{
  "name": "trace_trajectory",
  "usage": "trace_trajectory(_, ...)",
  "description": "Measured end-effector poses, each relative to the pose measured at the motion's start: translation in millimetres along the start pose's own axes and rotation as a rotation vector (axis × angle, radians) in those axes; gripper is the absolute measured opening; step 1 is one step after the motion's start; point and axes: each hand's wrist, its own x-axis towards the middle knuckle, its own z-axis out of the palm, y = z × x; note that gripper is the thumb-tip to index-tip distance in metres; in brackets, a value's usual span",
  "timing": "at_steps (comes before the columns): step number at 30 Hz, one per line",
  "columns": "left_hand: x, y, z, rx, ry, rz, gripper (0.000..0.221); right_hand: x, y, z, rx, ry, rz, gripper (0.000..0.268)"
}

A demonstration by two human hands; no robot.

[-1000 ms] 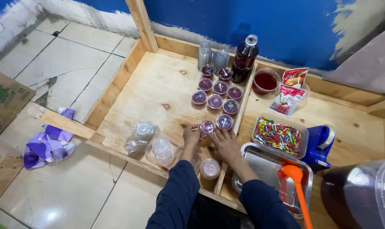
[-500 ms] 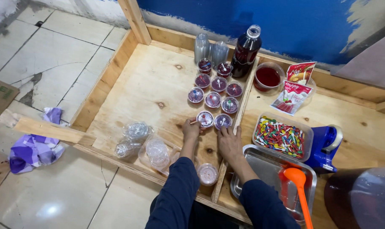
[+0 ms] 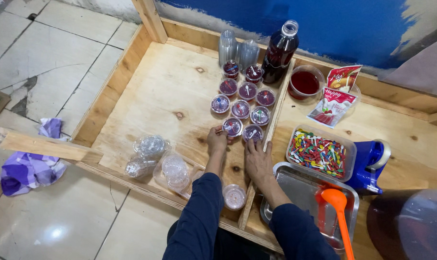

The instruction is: The person places items into small plastic cups, uses a ladle to fill a cup with liquid from a bucket, and arranges the filled cups on a wooden surface.

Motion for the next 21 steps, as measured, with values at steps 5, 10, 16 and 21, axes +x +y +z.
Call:
trace_trajectory(5, -10.1, 13.0, 1.0, 0.134, 0.032, -0.020, 0.029, -2.1, -1.1, -11.0, 0.033, -0.028, -0.005, 0.042)
trace_trajectory(10, 8.8, -6.6, 1.8, 0.144, 0.018, -0.024, 0.028, -2.6, -1.9, -10.2, 0.038, -0.020, 0.003, 0.043)
trace_trajectory(16, -13.6, 12.4, 2.6, 0.197, 0.062, -0.063, 0.027, -5.2, -0.4, -12.0, 0.058, -0.001, 0.018, 0.047)
trace_trajectory(21, -28.6, 28.1, -1.5, 0.109, 0.074, -0.063, 0.031, -5.6, 1.3, -10.9, 0.102, 0.050, 0.041, 0.037)
